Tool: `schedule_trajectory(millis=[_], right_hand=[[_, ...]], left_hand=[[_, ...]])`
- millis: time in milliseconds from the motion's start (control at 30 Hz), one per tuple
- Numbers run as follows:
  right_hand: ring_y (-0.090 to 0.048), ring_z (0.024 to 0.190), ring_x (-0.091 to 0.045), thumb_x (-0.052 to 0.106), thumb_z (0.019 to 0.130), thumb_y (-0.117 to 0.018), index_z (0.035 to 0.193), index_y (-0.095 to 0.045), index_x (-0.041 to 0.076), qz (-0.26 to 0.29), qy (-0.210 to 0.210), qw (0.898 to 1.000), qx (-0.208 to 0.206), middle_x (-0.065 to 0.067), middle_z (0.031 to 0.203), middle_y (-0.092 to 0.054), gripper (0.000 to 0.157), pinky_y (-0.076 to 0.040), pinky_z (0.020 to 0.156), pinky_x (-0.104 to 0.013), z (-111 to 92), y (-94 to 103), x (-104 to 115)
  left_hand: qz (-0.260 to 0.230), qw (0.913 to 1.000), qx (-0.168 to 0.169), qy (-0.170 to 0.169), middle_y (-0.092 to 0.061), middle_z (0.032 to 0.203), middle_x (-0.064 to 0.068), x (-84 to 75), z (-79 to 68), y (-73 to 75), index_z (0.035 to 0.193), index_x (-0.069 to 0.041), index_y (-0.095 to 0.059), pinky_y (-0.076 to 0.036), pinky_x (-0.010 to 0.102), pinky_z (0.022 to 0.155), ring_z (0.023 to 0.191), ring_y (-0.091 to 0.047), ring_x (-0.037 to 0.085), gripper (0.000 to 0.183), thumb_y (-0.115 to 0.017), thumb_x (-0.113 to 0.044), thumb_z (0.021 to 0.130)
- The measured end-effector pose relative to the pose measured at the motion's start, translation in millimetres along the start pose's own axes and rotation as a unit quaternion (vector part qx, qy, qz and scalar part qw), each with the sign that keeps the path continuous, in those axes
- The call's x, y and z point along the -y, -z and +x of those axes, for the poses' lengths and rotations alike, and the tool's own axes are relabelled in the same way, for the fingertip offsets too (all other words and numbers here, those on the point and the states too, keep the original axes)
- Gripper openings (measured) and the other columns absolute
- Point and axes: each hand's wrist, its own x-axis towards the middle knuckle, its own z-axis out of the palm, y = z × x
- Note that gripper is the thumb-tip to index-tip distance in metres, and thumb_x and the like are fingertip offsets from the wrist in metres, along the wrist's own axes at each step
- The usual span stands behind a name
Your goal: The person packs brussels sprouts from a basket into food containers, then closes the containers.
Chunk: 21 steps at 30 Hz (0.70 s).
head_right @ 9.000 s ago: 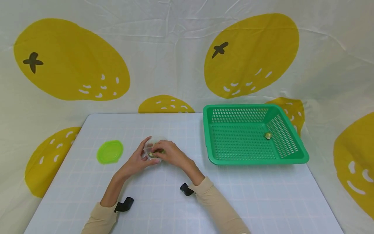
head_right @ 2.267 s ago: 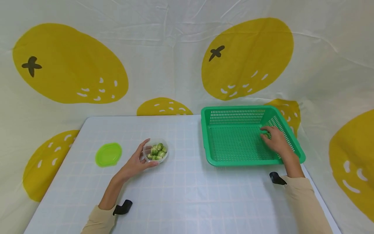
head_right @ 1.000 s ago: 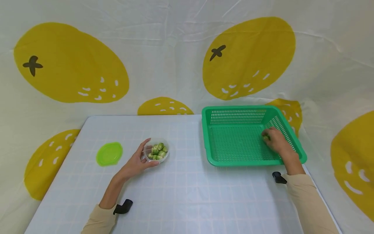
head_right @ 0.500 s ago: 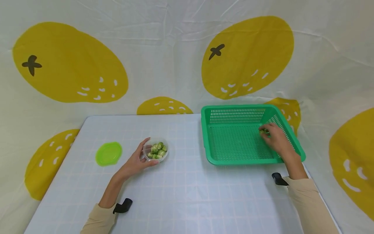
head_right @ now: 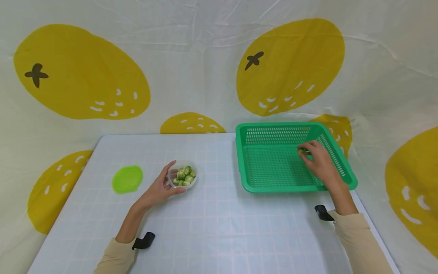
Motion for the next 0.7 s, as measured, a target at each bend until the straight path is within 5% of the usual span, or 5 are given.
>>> schedule_trajectory(millis=[167, 700], right_hand=[[-0.065, 0.086, -0.034, -0.018, 0.08, -0.077, 0.106, -0.071, -0.008, 0.011, 0.016, 1.0, -0.024, -0.02, 0.102, -0.061, 0.028, -0.041, 0.082, 0.002, 0.5, -1.7, 8.1], [-0.062, 0.092, -0.029, -0.022, 0.075, -0.079, 0.106, -0.072, -0.007, 0.039, 0.052, 0.996, -0.069, -0.019, 0.105, -0.064, 0.035, -0.04, 0.088, 0.001, 7.8, -6.4, 39.9]], left_hand=[[-0.003, 1.0, 0.0, 0.0, -0.025, 0.164, 0.019, 0.0, -0.5, 0.0, 0.165, -0.032, -0.012, -0.025, 0.053, 0.123, 0.154, -0.017, 0.038, 0.106, -0.085, -0.03, 0.088], [-0.003, 1.0, -0.004, 0.0, -0.023, 0.164, 0.018, -0.1, -1.1, -0.1, 0.165, -0.03, -0.012, -0.025, 0.051, 0.123, 0.155, -0.015, 0.037, 0.106, -0.085, -0.028, 0.088]])
